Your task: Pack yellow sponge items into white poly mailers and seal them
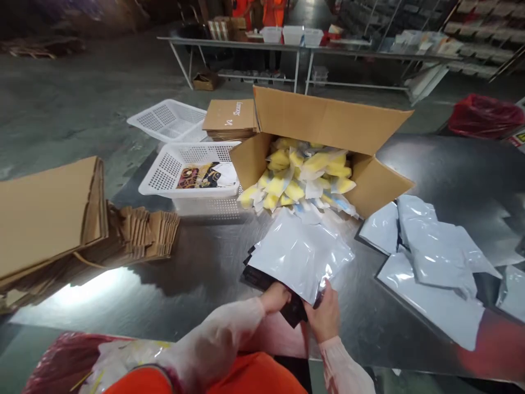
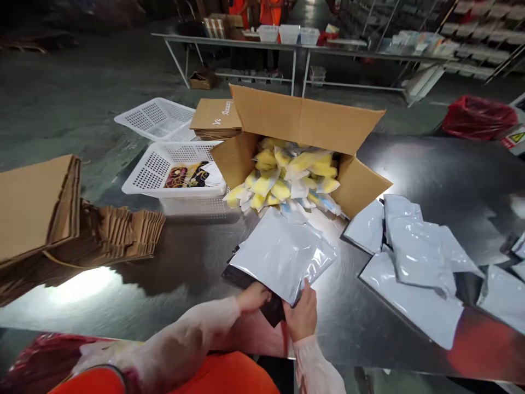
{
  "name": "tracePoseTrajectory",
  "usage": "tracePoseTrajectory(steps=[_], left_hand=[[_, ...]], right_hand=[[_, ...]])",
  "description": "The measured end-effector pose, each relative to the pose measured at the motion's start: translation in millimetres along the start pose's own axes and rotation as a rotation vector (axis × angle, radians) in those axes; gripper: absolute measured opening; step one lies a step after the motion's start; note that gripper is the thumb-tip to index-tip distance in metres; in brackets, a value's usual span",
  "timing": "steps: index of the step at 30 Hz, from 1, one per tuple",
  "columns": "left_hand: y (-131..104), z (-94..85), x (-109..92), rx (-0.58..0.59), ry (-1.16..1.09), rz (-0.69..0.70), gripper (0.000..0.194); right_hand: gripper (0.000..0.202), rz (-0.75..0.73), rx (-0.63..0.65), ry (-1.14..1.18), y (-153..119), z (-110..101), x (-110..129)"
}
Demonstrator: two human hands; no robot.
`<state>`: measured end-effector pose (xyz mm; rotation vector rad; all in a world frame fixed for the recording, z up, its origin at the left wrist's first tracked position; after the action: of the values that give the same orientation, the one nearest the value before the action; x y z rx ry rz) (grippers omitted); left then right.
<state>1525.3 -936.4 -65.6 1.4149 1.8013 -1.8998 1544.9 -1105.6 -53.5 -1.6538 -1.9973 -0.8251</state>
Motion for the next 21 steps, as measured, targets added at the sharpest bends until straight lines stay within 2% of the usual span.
tracePoseTrajectory(steps=[1, 3, 4, 6, 8, 9, 11, 14, 17, 21], left_hand=[[-12.3, 1.8, 4.0, 0.034, 0.046, -0.013, 0.022], [-35.7, -1.4, 0.9, 0.025, 0.143, 0.040, 0.025], [-44.3, -6.3, -7.2, -0.031, 0.207, 0.111, 0.026], [-51.7, -17.6, -32.2, -0.214, 0.345, 0.286, 0.028], [-44.2, -18.4, -57.8, -0.298, 0.519, 0.421, 0.029], [-35.3, -13.8, -67.5, -0.274, 0.616, 0.457, 0.028], [-14.6, 0.6, -77.7, -0.148, 0.796, 0.474, 0.025], [5.3, 19.3, -76.0, 0.008, 0.936, 0.458, 0.019], [7.4, 25.2, -66.9, 0.007, 0.931, 0.464, 0.018], [3.2, 20.3, -57.8, -0.085, 0.863, 0.479, 0.018]], right_hand=[[0.070, 0.144, -0.009, 0.058, -9.5, 1.8, -11.5], [0.067, 0.407, 0.060, 0.190, -30.7, 11.5, -29.7], [0.061, 0.505, 0.114, 0.266, -40.6, 17.4, -34.9], [0.055, 0.629, 0.184, 0.423, -55.0, 25.6, -38.6], [0.053, 0.700, 0.204, 0.551, -62.0, 27.5, -37.4], [0.053, 0.725, 0.219, 0.603, -63.5, 27.0, -35.5], [0.052, 0.741, 0.253, 0.678, -63.0, 23.5, -29.9], [0.054, 0.661, 0.248, 0.719, -55.9, 12.4, -19.7], [0.055, 0.580, 0.208, 0.687, -48.7, 3.0, -13.0], [0.051, 0.539, 0.168, 0.663, -42.9, -0.5, -7.0]])
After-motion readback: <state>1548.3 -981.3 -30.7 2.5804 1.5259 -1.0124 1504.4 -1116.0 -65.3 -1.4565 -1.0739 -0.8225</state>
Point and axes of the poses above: each hand's wrist, its own y-axis towards the middle knuckle, its own z-axis out of the palm, x = y × z, the point moved 5 cm from there along y, towards the middle knuckle, and after that the axes turned 8 degrees about y, right-handed, at the moved point
